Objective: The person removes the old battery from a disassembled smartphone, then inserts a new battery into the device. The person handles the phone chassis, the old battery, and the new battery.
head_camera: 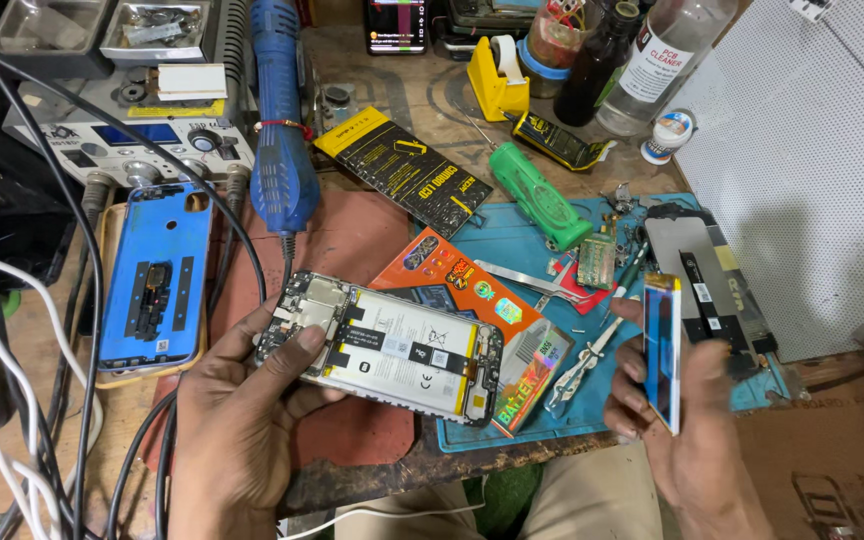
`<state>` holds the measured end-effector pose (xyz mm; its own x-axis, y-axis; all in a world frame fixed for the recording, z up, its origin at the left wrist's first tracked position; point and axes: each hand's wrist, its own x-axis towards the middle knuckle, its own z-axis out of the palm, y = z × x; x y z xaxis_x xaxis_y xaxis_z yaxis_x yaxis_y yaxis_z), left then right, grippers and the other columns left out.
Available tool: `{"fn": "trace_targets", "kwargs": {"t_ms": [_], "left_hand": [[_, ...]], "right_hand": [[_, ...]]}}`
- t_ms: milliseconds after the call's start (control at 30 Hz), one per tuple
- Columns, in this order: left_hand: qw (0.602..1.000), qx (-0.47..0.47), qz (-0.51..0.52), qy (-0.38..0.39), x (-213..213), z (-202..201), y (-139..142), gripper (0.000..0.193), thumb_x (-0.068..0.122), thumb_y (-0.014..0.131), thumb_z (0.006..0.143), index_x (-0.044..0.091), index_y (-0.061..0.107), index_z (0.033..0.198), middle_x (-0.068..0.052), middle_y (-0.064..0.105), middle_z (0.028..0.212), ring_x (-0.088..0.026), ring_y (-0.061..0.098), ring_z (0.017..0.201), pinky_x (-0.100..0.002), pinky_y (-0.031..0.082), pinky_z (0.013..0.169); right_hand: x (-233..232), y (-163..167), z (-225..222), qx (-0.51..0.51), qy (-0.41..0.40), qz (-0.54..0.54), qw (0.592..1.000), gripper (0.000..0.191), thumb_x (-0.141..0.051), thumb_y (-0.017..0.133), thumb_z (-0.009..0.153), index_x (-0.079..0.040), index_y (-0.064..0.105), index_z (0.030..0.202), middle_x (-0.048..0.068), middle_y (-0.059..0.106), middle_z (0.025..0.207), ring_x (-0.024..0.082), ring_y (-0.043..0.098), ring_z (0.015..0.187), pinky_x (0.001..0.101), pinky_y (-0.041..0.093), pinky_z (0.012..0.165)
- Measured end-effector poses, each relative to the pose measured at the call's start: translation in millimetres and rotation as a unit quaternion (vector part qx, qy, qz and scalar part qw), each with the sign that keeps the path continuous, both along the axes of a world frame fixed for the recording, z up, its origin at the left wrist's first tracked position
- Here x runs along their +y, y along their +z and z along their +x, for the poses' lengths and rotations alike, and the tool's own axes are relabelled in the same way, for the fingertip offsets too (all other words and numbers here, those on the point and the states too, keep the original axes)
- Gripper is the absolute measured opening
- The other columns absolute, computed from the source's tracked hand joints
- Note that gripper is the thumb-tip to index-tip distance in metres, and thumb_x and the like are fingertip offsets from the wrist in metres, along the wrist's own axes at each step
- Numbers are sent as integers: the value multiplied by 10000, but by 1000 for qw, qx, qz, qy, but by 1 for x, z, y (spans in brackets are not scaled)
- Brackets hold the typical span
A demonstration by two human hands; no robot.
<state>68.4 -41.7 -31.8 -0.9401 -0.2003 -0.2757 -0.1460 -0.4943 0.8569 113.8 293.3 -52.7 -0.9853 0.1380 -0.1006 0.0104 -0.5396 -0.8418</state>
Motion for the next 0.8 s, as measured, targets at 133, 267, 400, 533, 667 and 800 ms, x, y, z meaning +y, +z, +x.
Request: {"fn": "trace_targets", "kwargs": {"t_ms": [133, 267, 400, 533, 667, 800], "left_hand": [[1000, 2, -21, -14, -10, 9, 2, 424, 14, 689, 863, -108, 652, 1268, -196, 774, 985, -243, 759, 788, -377, 641, 614], [1000, -11, -14, 5, -21, 17, -1, 454, -6, 668, 844, -105, 623, 1285, -200, 767, 1014, -265, 766, 830, -409, 665, 650], [1000, -21, -22, 8, -36, 24, -10, 500, -29, 692, 825, -100, 615, 1313, -199, 776, 1068, -255, 783, 874, -396, 681, 661], [998, -13, -63, -11, -46, 28, -23, 520, -51, 699, 819, -102, 619, 1331, -230, 777, 1059, -276, 772, 839, -421, 662, 584], [995, 65, -65, -39, -45, 28, -29, 504, -53, 716, 878, -125, 599, 1363, -232, 778, 1106, -274, 784, 886, -422, 684, 593], [999, -33, -34, -14, -36, 23, -22, 498, -45, 676, 819, -100, 623, 1311, -219, 778, 1001, -257, 767, 801, -375, 651, 613]], "right_hand": [[-30, 12, -9, -6, -14, 529, 849, 856, -406, 911, 736, 67, 459, 1288, 105, 498, 1071, 178, 512, 935, 370, 500, 805], [-53, 30, -14, 52, 32, 698, 713, 869, -334, 928, 606, 54, 485, 1245, 222, 570, 1157, 344, 562, 1081, 448, 457, 919], [-68, 38, -20, 189, 50, 727, 658, 1020, -275, 910, 542, 165, 382, 1296, 341, 515, 1235, 501, 505, 1176, 546, 372, 984], [-76, 35, -23, 117, 56, 740, 660, 928, -257, 903, 547, 103, 421, 1254, 301, 535, 1244, 478, 528, 1163, 531, 406, 955], [-71, 31, -23, 119, 22, 722, 681, 941, -306, 931, 572, 82, 442, 1276, 290, 584, 1194, 462, 570, 1099, 503, 456, 893], [-47, 24, -20, -91, 70, 640, 759, 921, -376, 961, 573, -25, 515, 1299, 139, 653, 1129, 258, 658, 1007, 395, 565, 840]]}}
